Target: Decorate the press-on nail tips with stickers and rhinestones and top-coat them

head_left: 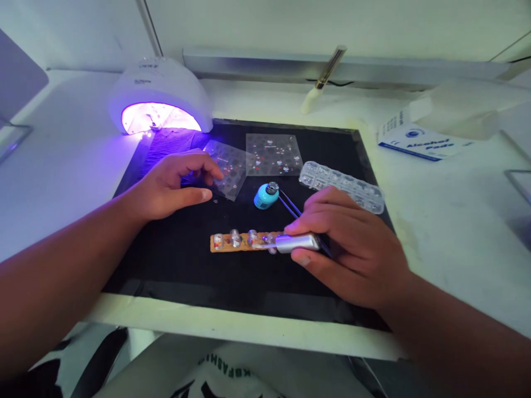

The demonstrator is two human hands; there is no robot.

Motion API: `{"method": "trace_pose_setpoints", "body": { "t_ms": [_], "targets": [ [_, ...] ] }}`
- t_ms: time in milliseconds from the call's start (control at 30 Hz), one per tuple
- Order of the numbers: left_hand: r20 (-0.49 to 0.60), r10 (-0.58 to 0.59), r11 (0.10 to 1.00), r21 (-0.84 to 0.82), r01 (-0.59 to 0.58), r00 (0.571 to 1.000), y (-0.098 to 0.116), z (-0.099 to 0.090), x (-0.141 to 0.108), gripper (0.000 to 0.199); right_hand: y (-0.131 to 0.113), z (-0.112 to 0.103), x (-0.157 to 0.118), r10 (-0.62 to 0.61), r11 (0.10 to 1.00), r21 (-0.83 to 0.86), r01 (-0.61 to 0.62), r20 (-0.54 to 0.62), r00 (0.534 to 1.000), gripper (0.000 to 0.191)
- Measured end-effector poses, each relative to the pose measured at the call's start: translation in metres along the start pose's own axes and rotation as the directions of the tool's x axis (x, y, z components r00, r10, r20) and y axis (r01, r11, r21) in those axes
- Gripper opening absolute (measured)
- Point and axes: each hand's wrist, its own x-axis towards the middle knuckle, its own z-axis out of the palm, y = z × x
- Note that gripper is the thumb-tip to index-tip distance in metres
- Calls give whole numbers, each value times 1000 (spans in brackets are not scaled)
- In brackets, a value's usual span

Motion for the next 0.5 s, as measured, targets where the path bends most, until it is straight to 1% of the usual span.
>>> {"method": "trace_pose_setpoints", "body": {
  "t_ms": [100, 233, 300, 500],
  "targets": [
    [-11, 1, 1000, 3, -1, 1000, 1, 0, 0, 18, 1, -3, 0, -27, 999, 26, 26, 30, 999, 8],
    [-9, 2, 1000, -2, -2, 1000, 1, 0, 0, 17, 4, -2, -3, -19, 999, 41, 21, -28, 999, 12],
    [-5, 0, 1000, 2, 0, 1000, 0, 0, 0, 17, 6, -1, -4, -9, 999, 47, 11, -39, 999, 13],
    [-6, -13, 1000, 21, 13, 1000, 0, -1, 0, 18, 8, -1, -3, -22, 999, 41, 22, -1, 1000, 9]
  ]
}}
